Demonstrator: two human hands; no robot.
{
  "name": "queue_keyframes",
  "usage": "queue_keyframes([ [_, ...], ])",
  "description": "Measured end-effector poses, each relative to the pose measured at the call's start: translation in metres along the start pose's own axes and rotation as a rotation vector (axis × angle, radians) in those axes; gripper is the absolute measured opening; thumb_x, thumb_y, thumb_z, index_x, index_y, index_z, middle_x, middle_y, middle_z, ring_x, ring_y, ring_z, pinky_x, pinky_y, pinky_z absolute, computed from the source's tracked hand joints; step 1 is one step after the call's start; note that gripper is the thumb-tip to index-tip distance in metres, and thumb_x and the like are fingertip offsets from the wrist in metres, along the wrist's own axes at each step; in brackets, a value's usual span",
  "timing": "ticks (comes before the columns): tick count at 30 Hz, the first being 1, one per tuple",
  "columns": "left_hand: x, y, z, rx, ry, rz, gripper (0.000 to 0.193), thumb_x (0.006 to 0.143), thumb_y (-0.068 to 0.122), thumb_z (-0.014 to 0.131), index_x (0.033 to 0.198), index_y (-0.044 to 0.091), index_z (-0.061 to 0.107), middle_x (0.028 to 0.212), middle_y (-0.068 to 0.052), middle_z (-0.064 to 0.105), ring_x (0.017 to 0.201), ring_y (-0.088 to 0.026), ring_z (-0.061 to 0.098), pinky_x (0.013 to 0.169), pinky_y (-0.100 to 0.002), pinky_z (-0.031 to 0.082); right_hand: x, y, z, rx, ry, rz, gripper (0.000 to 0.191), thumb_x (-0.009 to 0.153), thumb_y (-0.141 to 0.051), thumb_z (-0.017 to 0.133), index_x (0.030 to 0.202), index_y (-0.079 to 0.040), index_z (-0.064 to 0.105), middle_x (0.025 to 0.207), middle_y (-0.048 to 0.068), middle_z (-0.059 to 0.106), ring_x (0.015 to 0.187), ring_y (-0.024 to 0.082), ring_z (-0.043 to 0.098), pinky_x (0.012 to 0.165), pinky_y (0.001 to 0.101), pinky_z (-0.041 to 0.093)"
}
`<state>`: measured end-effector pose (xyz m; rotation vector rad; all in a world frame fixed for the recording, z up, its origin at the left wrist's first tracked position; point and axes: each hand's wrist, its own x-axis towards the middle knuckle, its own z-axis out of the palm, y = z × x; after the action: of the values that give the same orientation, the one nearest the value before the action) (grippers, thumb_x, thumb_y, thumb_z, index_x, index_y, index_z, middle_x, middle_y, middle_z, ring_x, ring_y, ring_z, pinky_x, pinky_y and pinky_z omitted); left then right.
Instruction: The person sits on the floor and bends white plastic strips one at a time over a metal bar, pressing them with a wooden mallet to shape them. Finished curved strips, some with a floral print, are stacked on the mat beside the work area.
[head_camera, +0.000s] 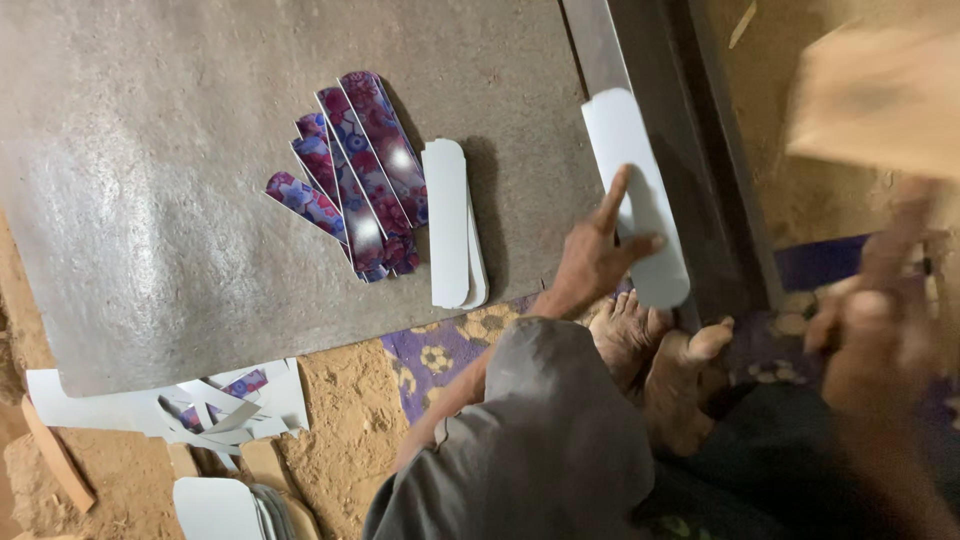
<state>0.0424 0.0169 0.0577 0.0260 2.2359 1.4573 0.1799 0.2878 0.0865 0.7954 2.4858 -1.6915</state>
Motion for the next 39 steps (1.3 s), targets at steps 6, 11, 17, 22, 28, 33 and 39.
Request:
queue_keyframes([
  [6,0.048,-0.012,-0.023,0.083,0.047,0.068,0.105,0.084,0.038,0.079,0.165,0.022,0.014,0.123,-0.026,0.072,0.108,-0.039,0.074,0.100,-0.049,0.058,0.014,-0.011,-0.012,0.420,0.032,-0.316,0.046,0.115,-0.041,0.042,0.106,0.001,0.056,0.075,0.011,0.057,0.061,0.024,0.056,0.056,0.0390,0.049],
  [11,0.044,-0.016,-0.020,0.082,0.035,0.098,0.104,0.086,0.038,0.080,0.165,0.022,0.015,0.123,-0.026,0.072,0.109,-0.040,0.073,0.099,-0.050,0.057,0.048,-0.013,0.017,-0.475,-0.224,0.035,0.048,0.115,-0.045,0.038,0.104,-0.001,0.054,0.074,0.010,0.056,0.061,0.024,0.056,0.057,0.0388,0.049],
  [17,0.049,-0.018,-0.018,0.075,0.021,0.045,0.105,0.084,0.039,0.079,0.165,0.023,0.013,0.121,-0.024,0.073,0.107,-0.039,0.075,0.100,-0.050,0.057,0.026,0.001,0.010,0.344,0.076,-0.230,0.052,0.114,-0.050,0.033,0.101,-0.003,0.052,0.072,0.008,0.054,0.062,0.024,0.056,0.057,0.0385,0.048],
  [22,0.049,-0.023,-0.018,0.080,0.016,0.096,0.105,0.085,0.041,0.078,0.165,0.023,0.011,0.123,-0.024,0.073,0.107,-0.038,0.075,0.099,-0.051,0.058,0.014,0.013,0.005,-0.274,-0.140,0.050,0.053,0.117,-0.049,0.031,0.095,-0.005,0.050,0.072,0.007,0.049,0.062,0.023,0.052,0.059,0.0399,0.047],
  [28,0.049,-0.022,-0.017,0.091,0.036,0.095,0.105,0.086,0.041,0.078,0.165,0.024,0.010,0.123,-0.025,0.072,0.105,-0.039,0.075,0.097,-0.050,0.059,0.001,0.035,-0.006,-0.412,-0.088,0.062,0.048,0.117,-0.049,0.039,0.107,-0.004,0.051,0.080,0.011,0.053,0.071,0.023,0.056,0.064,0.0392,0.049],
  [33,0.046,-0.024,-0.013,0.086,0.008,0.028,0.104,0.087,0.042,0.075,0.165,0.024,0.009,0.123,-0.024,0.072,0.102,-0.039,0.077,0.096,-0.049,0.060,-0.014,0.044,-0.014,0.123,0.099,0.035,0.048,0.117,-0.048,0.047,0.108,-0.002,0.053,0.083,0.014,0.058,0.072,0.026,0.058,0.064,0.0408,0.050],
  [39,0.045,-0.021,-0.018,0.100,0.023,0.149,0.104,0.090,0.039,0.078,0.166,0.022,0.009,0.135,-0.029,0.065,0.119,-0.043,0.068,0.106,-0.051,0.053,-0.018,0.055,-0.022,-0.757,-0.278,0.048,0.046,0.112,-0.048,0.049,0.102,-0.004,0.056,0.079,0.016,0.062,0.069,0.029,0.062,0.062,0.0433,0.050],
])
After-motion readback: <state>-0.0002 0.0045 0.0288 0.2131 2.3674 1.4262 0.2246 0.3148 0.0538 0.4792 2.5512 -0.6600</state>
